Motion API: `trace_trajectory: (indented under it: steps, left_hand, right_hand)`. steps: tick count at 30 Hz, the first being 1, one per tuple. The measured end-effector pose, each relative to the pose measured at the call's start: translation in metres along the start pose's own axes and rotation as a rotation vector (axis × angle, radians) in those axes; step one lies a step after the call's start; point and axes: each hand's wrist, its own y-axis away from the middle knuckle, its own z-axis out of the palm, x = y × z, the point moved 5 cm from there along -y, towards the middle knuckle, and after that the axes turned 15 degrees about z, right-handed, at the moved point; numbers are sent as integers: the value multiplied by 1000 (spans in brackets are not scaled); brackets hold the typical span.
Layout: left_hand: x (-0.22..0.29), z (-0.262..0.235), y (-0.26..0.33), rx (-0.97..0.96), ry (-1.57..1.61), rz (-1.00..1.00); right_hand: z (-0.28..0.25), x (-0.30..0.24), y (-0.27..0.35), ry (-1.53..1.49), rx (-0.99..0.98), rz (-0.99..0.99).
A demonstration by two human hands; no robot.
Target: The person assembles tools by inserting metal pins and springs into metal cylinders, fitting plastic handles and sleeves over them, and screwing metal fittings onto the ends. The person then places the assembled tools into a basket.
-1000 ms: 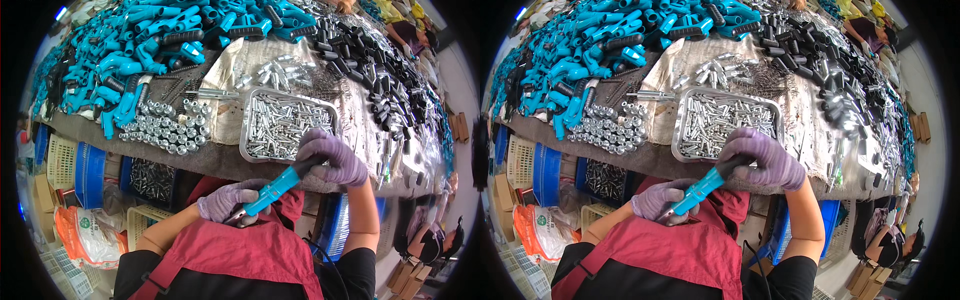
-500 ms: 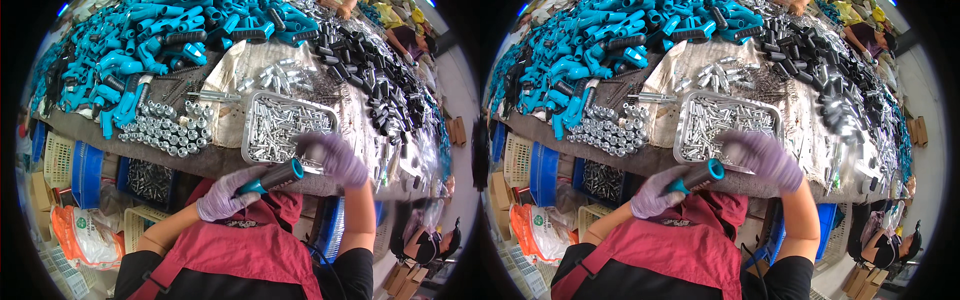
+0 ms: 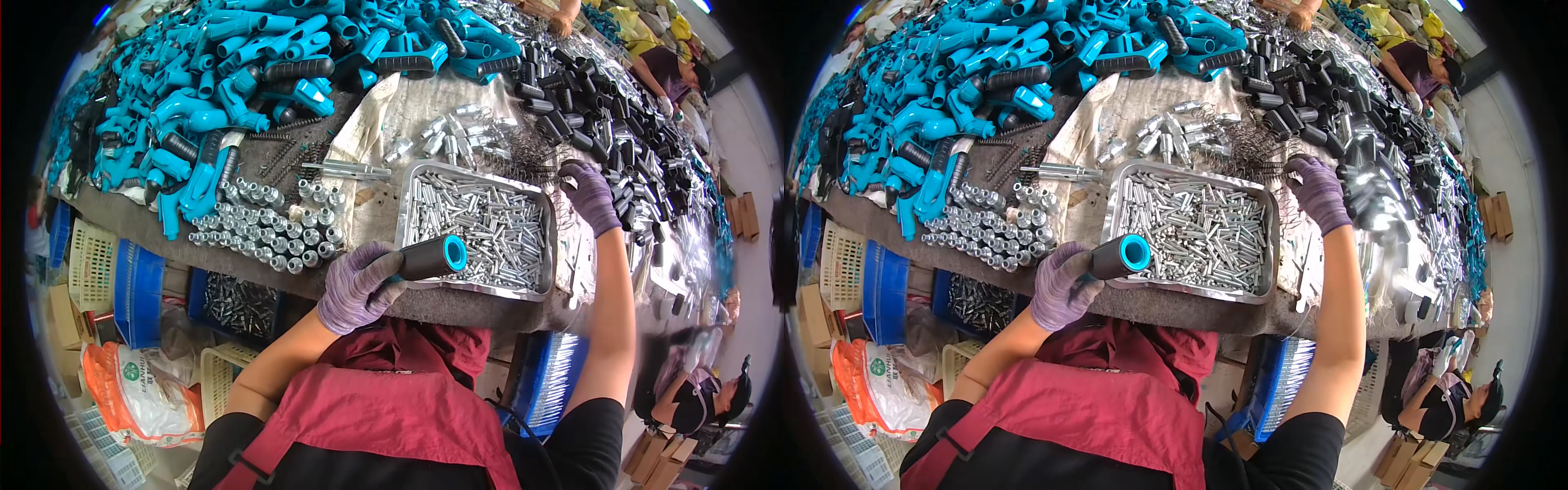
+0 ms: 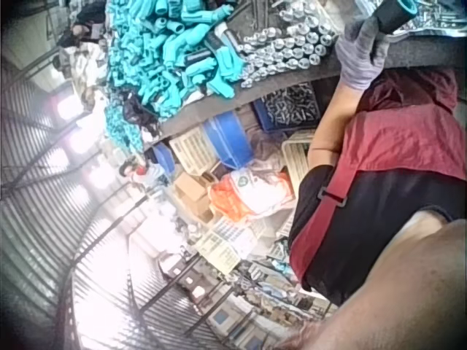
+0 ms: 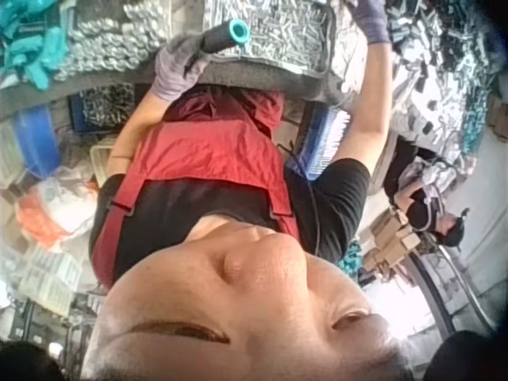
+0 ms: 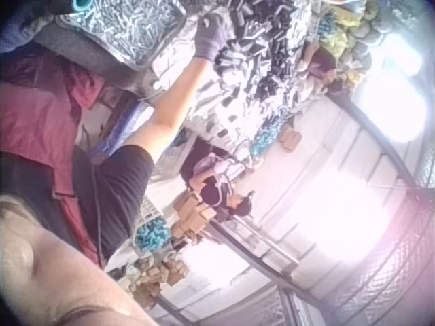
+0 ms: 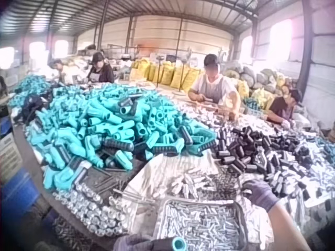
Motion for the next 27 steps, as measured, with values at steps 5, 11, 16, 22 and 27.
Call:
trace_trajectory:
  steps: [5,11,16,22,27]
  left_hand:
    - [1,-1,-5,44,37,35]
    - [0,0,-5,44,62,1]
    - [-1,2,-5,40,78,-1]
    - [-2,1,-5,46,69,11]
    - [2,-2,-10,-28,28,-34]
  right_hand:
    - [8,26,-3,-457,-106,-17]
    - [16,50,0,-597,-35,117]
    - [22,75,6,-784,-109,179]
    - [4,46,29,-1435,6,500]
    - [-101,-97,98,-1093,-36,-233]
